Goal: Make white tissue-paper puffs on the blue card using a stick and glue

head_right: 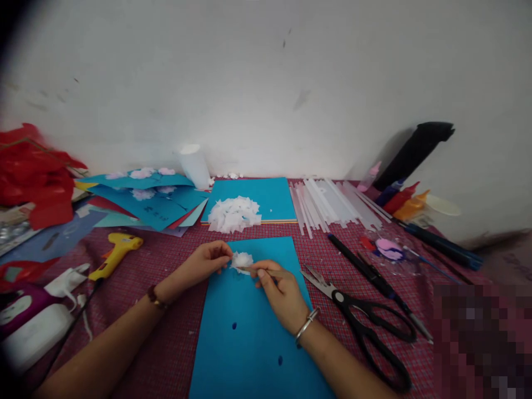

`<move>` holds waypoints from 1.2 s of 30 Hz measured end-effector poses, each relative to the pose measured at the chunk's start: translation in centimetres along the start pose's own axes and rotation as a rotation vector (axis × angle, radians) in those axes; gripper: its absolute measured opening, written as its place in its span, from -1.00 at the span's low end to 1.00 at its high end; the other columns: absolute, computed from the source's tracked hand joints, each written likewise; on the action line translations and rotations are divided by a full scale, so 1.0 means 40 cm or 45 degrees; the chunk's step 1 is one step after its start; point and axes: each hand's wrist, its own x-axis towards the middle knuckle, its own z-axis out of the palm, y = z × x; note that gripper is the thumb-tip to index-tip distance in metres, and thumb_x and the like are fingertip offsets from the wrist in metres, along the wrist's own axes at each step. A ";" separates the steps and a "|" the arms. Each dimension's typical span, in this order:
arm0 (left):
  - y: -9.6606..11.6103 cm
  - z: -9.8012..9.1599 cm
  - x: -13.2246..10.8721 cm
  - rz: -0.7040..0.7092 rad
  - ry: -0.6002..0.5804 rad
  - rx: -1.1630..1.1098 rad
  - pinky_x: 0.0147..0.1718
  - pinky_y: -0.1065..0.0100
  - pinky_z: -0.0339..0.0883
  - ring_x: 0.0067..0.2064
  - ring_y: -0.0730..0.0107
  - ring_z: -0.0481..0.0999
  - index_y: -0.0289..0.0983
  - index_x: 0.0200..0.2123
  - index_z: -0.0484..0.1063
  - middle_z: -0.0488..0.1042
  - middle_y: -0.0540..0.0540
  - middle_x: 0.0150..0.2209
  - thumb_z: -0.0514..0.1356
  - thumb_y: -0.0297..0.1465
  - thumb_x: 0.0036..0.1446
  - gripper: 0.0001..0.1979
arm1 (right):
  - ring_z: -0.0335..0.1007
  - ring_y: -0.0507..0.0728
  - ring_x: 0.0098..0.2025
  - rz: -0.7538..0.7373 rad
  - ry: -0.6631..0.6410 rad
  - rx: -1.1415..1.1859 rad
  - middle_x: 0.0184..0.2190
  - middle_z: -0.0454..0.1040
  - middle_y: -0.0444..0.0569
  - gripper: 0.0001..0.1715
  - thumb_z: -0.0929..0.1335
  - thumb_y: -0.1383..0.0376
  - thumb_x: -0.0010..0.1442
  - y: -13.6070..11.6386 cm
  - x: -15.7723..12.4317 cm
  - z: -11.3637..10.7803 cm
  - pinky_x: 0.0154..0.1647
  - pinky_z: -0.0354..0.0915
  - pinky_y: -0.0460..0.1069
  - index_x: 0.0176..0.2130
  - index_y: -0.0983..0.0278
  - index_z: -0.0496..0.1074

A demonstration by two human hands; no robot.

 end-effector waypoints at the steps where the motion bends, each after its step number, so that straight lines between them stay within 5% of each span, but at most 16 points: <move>1: 0.004 -0.016 -0.003 -0.015 -0.027 -0.017 -0.51 0.44 0.25 -0.52 0.50 0.34 -0.27 -0.37 0.39 0.38 0.05 -0.51 0.12 -0.39 0.02 -0.90 | 0.44 0.11 -0.39 0.019 0.013 0.033 -0.31 0.53 0.01 -0.71 0.26 0.16 0.26 0.001 0.001 -0.002 -0.30 0.38 0.03 -0.24 0.26 0.49; 10: 0.031 -0.208 0.091 -0.095 0.475 0.175 -0.54 0.44 0.14 -0.54 0.48 0.29 -0.30 -0.39 0.39 0.36 0.05 -0.53 0.18 -0.33 -0.07 -0.83 | 0.45 0.13 -0.45 0.126 0.007 0.246 -0.46 0.54 -0.03 -0.64 0.29 0.04 0.22 0.010 0.007 -0.012 -0.37 0.40 0.05 -0.26 0.25 0.48; 16: 0.017 -0.179 0.179 -0.078 0.584 0.213 -0.59 0.46 0.05 -0.59 0.49 0.24 -0.29 -0.27 0.40 0.26 0.16 -0.63 0.29 -0.39 -0.28 -0.63 | 0.45 0.10 -0.49 0.127 0.000 0.317 -0.48 0.54 -0.06 -0.66 0.29 0.05 0.21 0.010 0.008 -0.018 -0.40 0.39 0.02 -0.28 0.25 0.47; 21: 0.040 -0.162 0.196 -0.034 0.676 0.040 -0.60 0.48 0.01 -0.58 0.55 0.17 -0.28 -0.53 0.31 0.22 0.12 -0.61 0.26 -0.32 -0.20 -0.80 | 0.45 0.09 -0.51 0.124 0.007 0.372 -0.48 0.54 -0.07 -0.69 0.31 0.08 0.19 0.008 0.008 -0.022 -0.42 0.38 0.00 -0.29 0.27 0.47; 27: 0.116 -0.179 0.095 -0.066 0.535 -0.377 -0.52 0.46 0.26 -0.52 0.53 0.33 -0.26 -0.48 0.22 0.32 0.05 -0.53 0.25 -0.27 -0.15 -0.74 | 0.43 0.07 -0.50 0.137 -0.004 0.507 -0.47 0.55 -0.05 -0.67 0.32 0.07 0.19 0.012 0.002 -0.034 -0.41 0.35 -0.02 -0.27 0.29 0.46; 36: 0.140 -0.055 -0.089 -0.170 0.105 -0.842 -0.54 0.52 0.26 -0.50 0.54 0.40 -0.29 -0.46 0.28 0.42 0.04 -0.50 0.34 -0.39 -0.14 -0.75 | 0.41 0.03 -0.51 0.098 0.160 0.556 -0.39 0.56 -0.05 -0.66 0.33 0.07 0.18 0.007 -0.016 -0.034 -0.44 0.35 -0.05 -0.21 0.27 0.46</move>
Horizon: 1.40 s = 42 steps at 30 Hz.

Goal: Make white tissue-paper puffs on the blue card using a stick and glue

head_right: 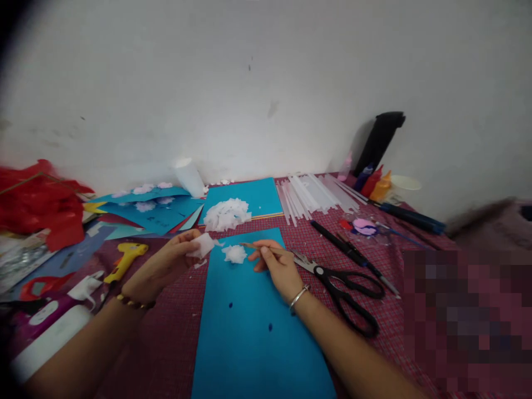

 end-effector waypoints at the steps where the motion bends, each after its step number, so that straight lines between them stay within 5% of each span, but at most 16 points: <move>1: -0.010 0.003 -0.012 -0.029 -0.043 -0.016 -0.55 0.53 0.24 -0.51 0.54 0.40 -0.29 -0.48 0.28 0.43 0.04 -0.52 0.35 -0.39 -0.14 -0.74 | 0.41 0.03 -0.51 -0.002 0.003 -0.007 -0.40 0.56 -0.06 -0.67 0.33 0.07 0.18 -0.002 -0.002 0.001 -0.45 0.35 -0.05 -0.22 0.26 0.46; 5: -0.044 0.005 -0.051 -0.124 -0.137 0.007 -0.58 0.53 0.17 -0.55 0.55 0.36 -0.28 -0.52 0.25 0.44 0.01 -0.56 0.35 -0.36 -0.16 -0.71 | 0.42 0.01 -0.51 -0.004 -0.048 0.002 -0.38 0.56 -0.07 -0.71 0.32 0.10 0.20 -0.008 -0.014 0.017 -0.45 0.35 -0.08 -0.19 0.24 0.45; 12: -0.088 0.025 -0.056 -0.197 -0.162 0.005 -0.50 0.48 0.24 -0.46 0.48 0.41 -0.27 -0.50 0.23 0.49 -0.04 -0.42 0.34 -0.33 -0.15 -0.70 | 0.53 0.04 -0.34 0.136 -0.274 0.257 -0.03 0.47 -0.01 -0.73 0.33 0.10 0.21 -0.005 -0.049 0.069 -0.38 0.45 -0.04 -0.16 0.21 0.39; 17: -0.094 0.030 -0.046 -0.188 -0.236 0.132 -0.51 0.46 0.20 -0.50 0.49 0.34 -0.26 -0.49 0.25 0.42 0.03 -0.51 0.30 -0.29 -0.15 -0.73 | 0.55 0.10 -0.18 0.185 -0.251 0.411 -0.21 0.57 -0.02 -0.71 0.38 0.09 0.18 0.007 -0.047 0.074 -0.13 0.42 0.02 -0.19 0.23 0.39; 22: -0.091 -0.027 -0.045 -0.135 -0.314 0.703 -0.52 0.43 0.09 -0.54 0.49 0.23 -0.25 -0.50 0.27 0.28 0.09 -0.58 0.19 -0.32 -0.06 -0.84 | 0.51 0.12 -0.10 0.028 -0.205 0.287 -0.24 0.58 -0.03 -0.74 0.35 0.09 0.20 -0.003 -0.046 0.064 -0.02 0.38 0.07 -0.20 0.22 0.43; 27: -0.077 -0.026 -0.050 0.365 0.024 1.420 -0.24 0.26 0.21 -0.26 0.23 0.38 -0.26 -0.38 0.45 0.43 -0.09 -0.35 0.14 -0.34 0.02 -0.86 | 0.49 0.12 -0.09 -0.097 -0.233 0.078 -0.20 0.55 -0.03 -0.74 0.31 0.11 0.25 -0.017 -0.057 0.063 -0.01 0.39 0.08 -0.18 0.21 0.44; 31: -0.076 0.050 -0.045 0.276 0.017 1.150 -0.30 0.31 0.23 -0.30 0.28 0.40 -0.27 -0.35 0.45 0.43 -0.07 -0.38 0.07 -0.18 0.14 -0.71 | 0.48 0.11 -0.09 -0.175 -0.277 -0.038 -0.19 0.53 -0.02 -0.75 0.28 0.14 0.28 -0.030 -0.066 0.068 -0.01 0.38 0.05 -0.17 0.22 0.45; 34: -0.078 0.087 -0.028 0.138 -0.023 0.849 -0.41 0.39 0.20 -0.41 0.40 0.36 -0.29 -0.43 0.41 0.41 -0.01 -0.45 0.18 -0.18 0.02 -0.74 | 0.47 0.11 -0.08 -0.209 -0.295 -0.068 -0.17 0.52 -0.02 -0.77 0.28 0.16 0.29 -0.036 -0.066 0.070 0.01 0.36 0.05 -0.18 0.22 0.45; 42: 0.008 0.030 0.034 0.268 0.276 0.252 -0.60 0.54 0.08 -0.59 0.63 0.23 -0.28 -0.55 0.29 0.32 0.14 -0.61 0.36 -0.39 -0.19 -0.74 | 0.46 0.07 -0.37 -0.120 -0.061 -0.216 -0.31 0.54 -0.03 -0.59 0.23 0.05 0.30 -0.023 -0.033 0.016 -0.28 0.39 0.00 -0.09 0.24 0.47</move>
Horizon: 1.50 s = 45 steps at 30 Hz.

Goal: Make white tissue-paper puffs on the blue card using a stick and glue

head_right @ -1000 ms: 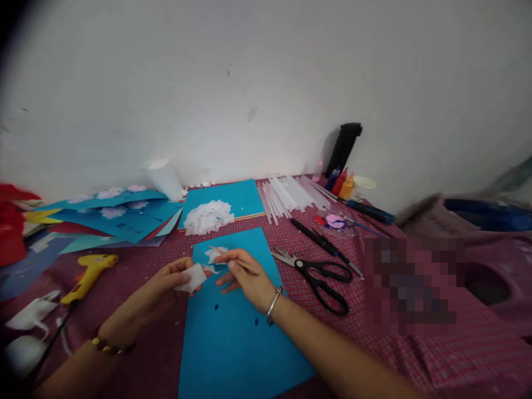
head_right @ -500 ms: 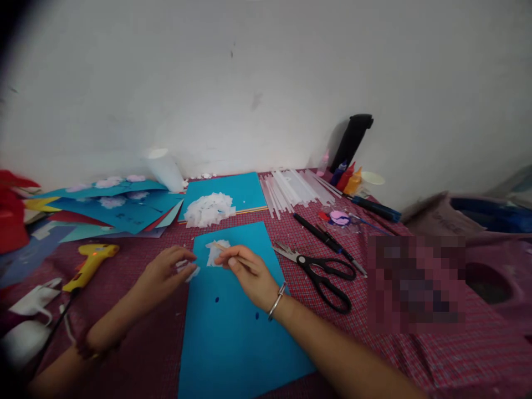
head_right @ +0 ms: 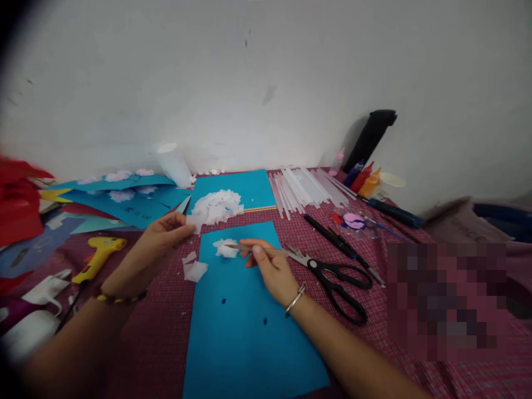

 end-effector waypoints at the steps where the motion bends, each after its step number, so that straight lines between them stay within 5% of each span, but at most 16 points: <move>1: -0.004 -0.009 0.008 -0.008 -0.009 -0.044 -0.60 0.54 0.09 -0.59 0.64 0.24 -0.28 -0.54 0.30 0.34 0.13 -0.61 0.36 -0.40 -0.20 -0.75 | 0.45 0.07 -0.38 0.028 0.014 -0.026 -0.36 0.54 -0.04 -0.59 0.24 0.03 0.28 0.004 0.006 -0.008 -0.28 0.38 0.00 -0.14 0.25 0.48; 8: -0.096 -0.033 0.016 -0.305 -0.150 -0.061 -0.59 0.50 0.12 -0.58 0.60 0.30 -0.29 -0.46 0.36 0.38 0.09 -0.56 0.35 -0.33 -0.13 -0.76 | 0.47 0.12 -0.35 0.163 -0.005 -0.191 -0.49 0.52 -0.10 -0.66 0.31 0.03 0.20 0.020 0.031 -0.021 -0.23 0.35 0.03 -0.30 0.25 0.45; 14: -0.110 -0.053 0.028 -0.475 -0.276 0.034 -0.47 0.50 0.19 -0.41 0.52 0.42 -0.30 -0.48 0.32 0.45 0.02 -0.45 0.29 -0.36 -0.11 -0.81 | 0.45 0.14 -0.38 0.150 0.041 -0.298 -0.52 0.51 -0.09 -0.67 0.28 0.05 0.22 0.022 0.041 -0.017 -0.30 0.33 0.02 -0.34 0.25 0.43; 30: -0.115 -0.037 0.025 -0.397 -0.347 0.232 -0.61 0.50 -0.05 -0.58 0.59 0.11 -0.27 -0.50 0.27 0.19 0.10 -0.58 0.20 -0.36 -0.08 -0.86 | 0.49 0.15 -0.35 0.102 0.101 -0.279 -0.48 0.54 -0.06 -0.71 0.30 0.09 0.23 0.036 0.054 -0.015 -0.25 0.37 0.04 -0.29 0.24 0.47; 33: -0.124 -0.043 0.025 -0.408 -0.336 0.184 -0.60 0.51 -0.01 -0.56 0.57 0.17 -0.27 -0.49 0.29 0.24 0.09 -0.56 0.20 -0.38 -0.07 -0.88 | 0.49 0.14 -0.37 0.117 0.193 -0.211 -0.52 0.54 -0.08 -0.70 0.28 0.09 0.26 0.038 0.045 -0.025 -0.22 0.36 0.05 -0.30 0.23 0.45; 39: -0.130 -0.057 0.033 -0.433 -0.337 0.100 -0.50 0.47 0.16 -0.44 0.48 0.37 -0.27 -0.47 0.32 0.39 -0.01 -0.47 0.21 -0.38 -0.09 -0.89 | 0.50 0.17 -0.34 0.165 -0.008 -0.233 -0.50 0.55 -0.08 -0.70 0.31 0.07 0.21 0.029 0.051 -0.006 -0.18 0.35 0.07 -0.32 0.24 0.45; 45: -0.123 -0.055 0.033 -0.443 -0.330 0.108 -0.52 0.49 0.13 -0.46 0.51 0.34 -0.28 -0.50 0.31 0.39 0.01 -0.47 0.21 -0.37 -0.11 -0.87 | 0.50 0.19 -0.31 0.168 -0.007 -0.271 -0.48 0.56 -0.05 -0.67 0.30 0.05 0.21 0.030 0.069 0.009 -0.20 0.36 0.08 -0.29 0.25 0.44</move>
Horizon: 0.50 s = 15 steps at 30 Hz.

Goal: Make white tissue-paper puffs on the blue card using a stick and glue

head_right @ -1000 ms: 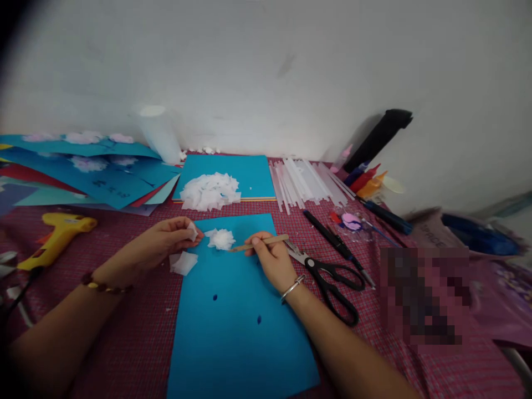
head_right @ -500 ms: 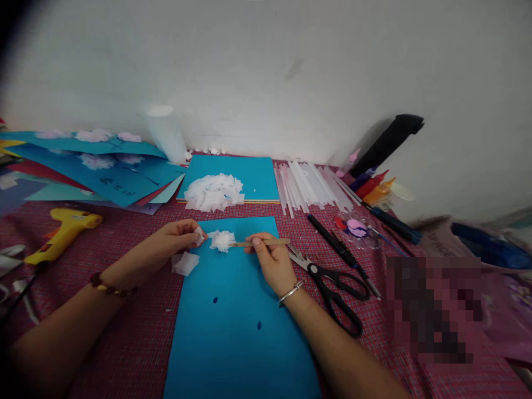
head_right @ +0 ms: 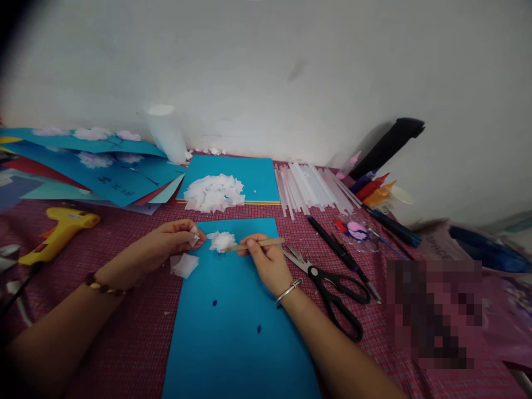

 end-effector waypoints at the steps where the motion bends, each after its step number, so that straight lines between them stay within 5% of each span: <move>1: -0.001 0.000 -0.001 0.002 0.001 0.020 -0.54 0.50 0.10 -0.50 0.53 0.30 -0.29 -0.50 0.32 0.39 0.01 -0.47 0.21 -0.38 -0.11 -0.88 | 0.51 0.19 -0.30 0.000 0.003 0.004 -0.48 0.56 -0.05 -0.67 0.30 0.05 0.21 0.000 0.001 0.000 -0.19 0.36 0.08 -0.29 0.25 0.45; 5: -0.006 0.004 -0.007 0.051 -0.011 0.224 -0.62 0.48 0.01 -0.60 0.56 0.17 -0.28 -0.44 0.39 0.30 0.07 -0.56 0.22 -0.32 -0.07 -0.85 | 0.52 0.19 -0.32 0.025 0.044 0.033 -0.48 0.57 -0.05 -0.67 0.31 0.03 0.19 0.002 0.003 -0.001 -0.21 0.39 0.09 -0.29 0.23 0.45; 9: 0.003 0.022 -0.020 0.215 -0.035 0.520 -0.56 0.45 0.08 -0.52 0.49 0.25 -0.28 -0.49 0.41 0.33 0.03 -0.54 0.20 -0.30 -0.04 -0.85 | 0.52 0.18 -0.36 0.014 0.075 0.053 -0.50 0.56 -0.05 -0.66 0.31 0.02 0.19 0.002 0.005 0.000 -0.23 0.39 0.08 -0.31 0.23 0.45; 15: 0.021 0.080 -0.039 0.192 -0.154 0.403 -0.58 0.46 0.03 -0.57 0.54 0.15 -0.23 -0.46 0.30 0.19 0.13 -0.59 0.22 -0.37 -0.11 -0.87 | 0.52 0.17 -0.35 0.009 0.061 0.048 -0.49 0.56 -0.06 -0.70 0.30 0.07 0.20 0.002 0.006 0.001 -0.24 0.39 0.07 -0.30 0.25 0.44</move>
